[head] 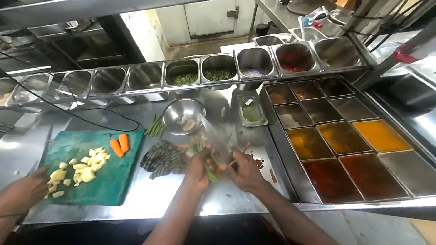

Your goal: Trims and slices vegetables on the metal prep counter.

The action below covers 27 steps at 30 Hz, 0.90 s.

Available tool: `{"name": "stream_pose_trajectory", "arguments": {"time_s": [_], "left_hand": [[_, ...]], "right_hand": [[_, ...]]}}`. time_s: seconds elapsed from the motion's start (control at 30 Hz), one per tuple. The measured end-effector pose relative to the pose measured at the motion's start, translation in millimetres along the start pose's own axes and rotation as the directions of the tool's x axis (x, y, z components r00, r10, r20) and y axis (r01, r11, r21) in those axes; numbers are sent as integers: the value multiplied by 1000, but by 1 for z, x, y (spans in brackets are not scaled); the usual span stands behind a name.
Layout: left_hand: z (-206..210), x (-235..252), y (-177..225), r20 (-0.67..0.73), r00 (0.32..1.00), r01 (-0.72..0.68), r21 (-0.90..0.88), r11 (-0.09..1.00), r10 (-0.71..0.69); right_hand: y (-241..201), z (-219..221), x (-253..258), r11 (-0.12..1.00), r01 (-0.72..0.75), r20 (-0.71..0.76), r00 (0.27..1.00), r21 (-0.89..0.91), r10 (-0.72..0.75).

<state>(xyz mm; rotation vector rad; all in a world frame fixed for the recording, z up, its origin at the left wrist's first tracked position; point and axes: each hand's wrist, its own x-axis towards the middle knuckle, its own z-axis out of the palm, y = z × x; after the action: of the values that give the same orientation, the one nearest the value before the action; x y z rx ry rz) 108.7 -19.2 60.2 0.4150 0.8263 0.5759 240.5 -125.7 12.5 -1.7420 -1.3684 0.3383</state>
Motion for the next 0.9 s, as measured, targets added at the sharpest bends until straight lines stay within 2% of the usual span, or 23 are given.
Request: {"name": "stream_pose_trajectory", "arguments": {"time_s": [0.1,0.27,0.4,0.6,0.7,0.77,0.83,0.87,0.9], "left_hand": [[1,-2,-1,-33,995,90,-56,994,-92],[0,-5,-15,-75,966,243,-54,969,-247],[2,-7,-29,-110,954,277,-35,960,-280],[4,0,-44,-122,959,265,53,963,-257],[13,3,-48,-196,959,231,132,964,-203],[19,12,-47,-194,975,148,183,972,-112],[25,33,-38,-176,983,-11,262,965,59],[24,49,-31,-153,975,-100,360,928,164],[20,68,-25,-93,962,-171,527,833,257]], "right_hand": [[7,6,0,978,130,-182,970,-166,-160],[14,3,-3,935,200,-240,931,-293,-275],[23,0,-15,924,178,-228,937,-339,-265],[31,-5,-36,950,56,-215,968,-306,-127],[30,-3,-47,951,47,-186,977,-304,-108],[29,-3,-53,972,12,-177,983,-236,-55],[26,-8,-56,994,-99,-147,985,-35,93],[25,-11,-57,982,-170,-120,977,79,179],[25,-17,-57,957,-242,-82,963,159,257]]}}
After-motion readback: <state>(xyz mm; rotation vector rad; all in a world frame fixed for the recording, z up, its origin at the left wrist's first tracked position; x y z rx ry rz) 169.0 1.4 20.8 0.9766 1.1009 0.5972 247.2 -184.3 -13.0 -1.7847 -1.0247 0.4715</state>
